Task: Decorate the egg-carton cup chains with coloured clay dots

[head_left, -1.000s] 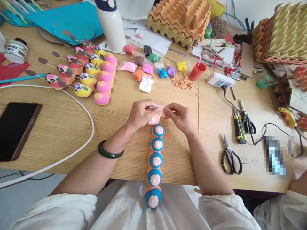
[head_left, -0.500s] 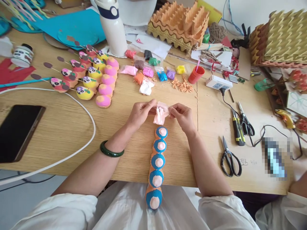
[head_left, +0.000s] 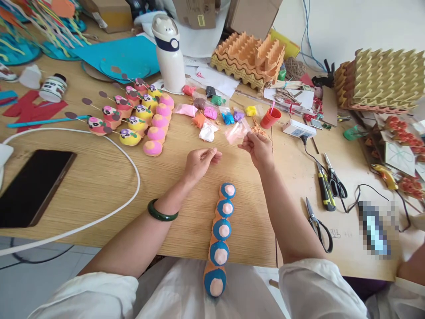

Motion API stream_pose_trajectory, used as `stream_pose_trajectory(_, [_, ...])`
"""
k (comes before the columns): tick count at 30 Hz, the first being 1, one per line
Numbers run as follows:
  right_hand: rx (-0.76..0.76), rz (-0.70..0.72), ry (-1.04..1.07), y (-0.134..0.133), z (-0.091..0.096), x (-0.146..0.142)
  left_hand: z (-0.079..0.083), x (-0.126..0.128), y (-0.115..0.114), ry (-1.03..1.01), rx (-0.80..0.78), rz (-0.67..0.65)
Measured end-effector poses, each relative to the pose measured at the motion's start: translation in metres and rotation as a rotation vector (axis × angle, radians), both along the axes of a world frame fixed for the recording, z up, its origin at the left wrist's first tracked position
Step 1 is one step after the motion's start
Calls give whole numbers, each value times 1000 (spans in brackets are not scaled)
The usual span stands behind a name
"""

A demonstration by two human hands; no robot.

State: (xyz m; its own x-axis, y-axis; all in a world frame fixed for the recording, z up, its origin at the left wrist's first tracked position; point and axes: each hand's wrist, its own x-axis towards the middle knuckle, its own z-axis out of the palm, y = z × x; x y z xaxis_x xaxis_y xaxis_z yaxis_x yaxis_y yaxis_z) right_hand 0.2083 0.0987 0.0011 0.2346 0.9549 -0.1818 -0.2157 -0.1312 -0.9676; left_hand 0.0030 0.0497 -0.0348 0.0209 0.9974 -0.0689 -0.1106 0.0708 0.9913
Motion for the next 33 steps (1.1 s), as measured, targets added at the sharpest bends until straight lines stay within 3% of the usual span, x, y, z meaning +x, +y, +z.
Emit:
stream_pose_trajectory(4, [-75, 33, -128, 24, 8, -21, -4, -3, 3, 22, 17, 7])
stream_pose_trajectory(7, [-80, 59, -269, 13, 4, -24, -5, -3, 3, 37, 25, -3])
stream_pose_trajectory(10, [1, 189, -391, -25, 1, -15, -4, -3, 4, 58, 39, -14])
stream_pose_trajectory(13, [85, 295, -548, -81, 5, -5, -3, -2, 5, 55, 43, 3])
stream_pose_trajectory(17, [312, 481, -910, -153, 14, -9, 0, -2, 2, 1, 50, 56])
stream_pose_trajectory(20, [340, 481, -1119, -179, 10, -18, 8, -2, -4, 16, 143, -70])
stream_pose_trajectory(23, [289, 399, -1104, -178, -2, -22, 17, 0, -14, 28, 184, -387])
stream_pose_trajectory(26, [196, 269, -953, -166, -14, -18, 22, 4, -21, 37, 141, -654])
stream_pose_trajectory(30, [105, 158, -732, -156, -20, -14, 20, 8, -23, 137, 141, -671])
stream_pose_trajectory(33, [94, 146, -641, -159, -19, -11, 15, 9, -22, 59, 48, -682])
